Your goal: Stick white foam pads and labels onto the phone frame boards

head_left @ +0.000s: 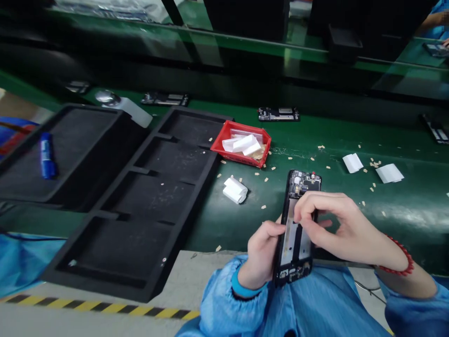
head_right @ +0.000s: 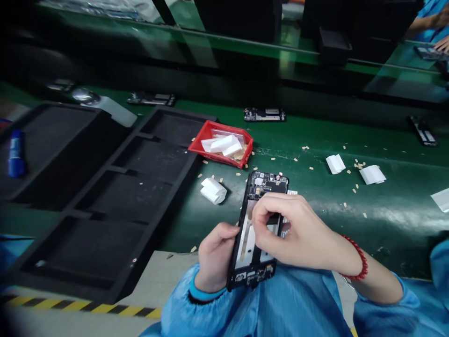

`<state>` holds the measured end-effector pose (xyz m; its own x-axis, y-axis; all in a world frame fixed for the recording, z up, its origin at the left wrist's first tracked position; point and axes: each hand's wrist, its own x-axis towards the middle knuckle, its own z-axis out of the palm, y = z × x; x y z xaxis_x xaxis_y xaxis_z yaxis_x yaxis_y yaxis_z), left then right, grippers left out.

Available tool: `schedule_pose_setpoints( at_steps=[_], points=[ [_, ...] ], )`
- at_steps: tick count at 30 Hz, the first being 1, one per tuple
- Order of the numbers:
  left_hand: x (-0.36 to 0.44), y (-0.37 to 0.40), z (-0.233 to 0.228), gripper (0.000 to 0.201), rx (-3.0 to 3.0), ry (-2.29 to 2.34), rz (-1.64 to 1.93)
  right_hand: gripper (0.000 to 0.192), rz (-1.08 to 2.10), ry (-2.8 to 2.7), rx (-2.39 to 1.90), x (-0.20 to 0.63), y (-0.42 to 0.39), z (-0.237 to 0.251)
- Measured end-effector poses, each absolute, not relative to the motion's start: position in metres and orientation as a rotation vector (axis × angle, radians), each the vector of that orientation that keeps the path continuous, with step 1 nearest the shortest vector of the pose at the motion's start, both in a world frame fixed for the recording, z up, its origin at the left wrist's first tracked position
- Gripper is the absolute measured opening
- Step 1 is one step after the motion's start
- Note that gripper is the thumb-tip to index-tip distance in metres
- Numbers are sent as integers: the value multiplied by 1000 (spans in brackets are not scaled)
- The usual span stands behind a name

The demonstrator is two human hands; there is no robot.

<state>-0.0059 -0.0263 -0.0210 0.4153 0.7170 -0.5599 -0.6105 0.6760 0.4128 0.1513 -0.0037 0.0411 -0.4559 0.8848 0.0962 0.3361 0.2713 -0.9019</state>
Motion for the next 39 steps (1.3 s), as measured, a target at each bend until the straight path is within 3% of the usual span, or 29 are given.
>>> schedule_pose_setpoints(
  at_steps=[4, 9, 39],
  points=[
    [-11, -27, -15, 48, 657, 613, 904, 23, 1173, -1935, -1043, 151, -3, 49],
    [-16, -28, -11, 63, 1103, 728, 987, 23, 1147, -1946, -1018, 148, -2, 53],
    [-17, -36, -11, 61, 1257, 788, 977, 24, 1105, -1921, -1040, 146, -7, 56]
  ],
)
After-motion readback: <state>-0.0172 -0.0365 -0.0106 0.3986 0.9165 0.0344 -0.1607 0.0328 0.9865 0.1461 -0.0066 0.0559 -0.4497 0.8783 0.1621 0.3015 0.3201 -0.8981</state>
